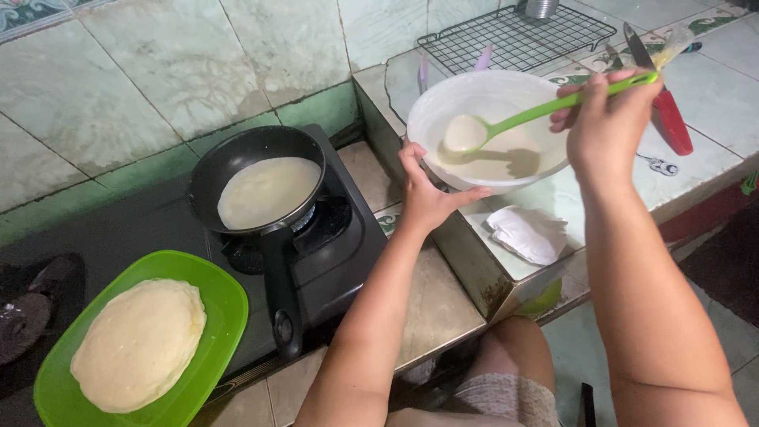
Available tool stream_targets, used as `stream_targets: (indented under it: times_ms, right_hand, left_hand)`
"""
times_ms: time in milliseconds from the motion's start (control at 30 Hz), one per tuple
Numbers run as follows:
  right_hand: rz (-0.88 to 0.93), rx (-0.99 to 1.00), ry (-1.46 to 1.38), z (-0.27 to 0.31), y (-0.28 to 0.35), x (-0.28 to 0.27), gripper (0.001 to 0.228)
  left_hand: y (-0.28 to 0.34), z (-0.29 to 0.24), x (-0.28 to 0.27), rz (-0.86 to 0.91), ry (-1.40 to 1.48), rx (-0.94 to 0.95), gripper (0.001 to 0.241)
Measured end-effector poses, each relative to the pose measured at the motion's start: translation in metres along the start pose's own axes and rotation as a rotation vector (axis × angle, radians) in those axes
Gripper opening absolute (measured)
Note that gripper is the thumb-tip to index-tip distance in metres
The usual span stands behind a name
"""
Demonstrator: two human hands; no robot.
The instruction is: Stirring batter in a bowl and cooking thin pancakes on a gas stove.
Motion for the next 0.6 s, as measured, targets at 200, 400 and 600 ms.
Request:
stream_targets:
  times_ms: [200, 400, 600]
  right_hand:
    - [0.047, -0.136, 0.099, 0.065, -0.001, 0.002, 0.015]
    - [0.214, -0.227, 0.296, 0.11, 0.012, 0.017, 0.015]
    - [0.465, -0.314, 0.555, 0.075, 0.01, 0.032, 0.018]
  left_hand:
    - [-0.001, 0.002, 0.002, 0.007, 0.029, 0.046, 0.103]
    - [0.001, 0.0, 0.002, 0.009, 0.069, 0.038, 0.103]
    - [0.001, 0.0, 0.001, 0.0, 0.0, -0.029, 0.107]
Point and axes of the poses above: each hand's wrist, its own y-axis away from the middle knuckle, its own x-axis out of the palm, z = x × y, the point moved 2 cm from there along -y, towards the middle knuckle, and after that the axes turned 4 degrees about -x, right-handed, at the moved point
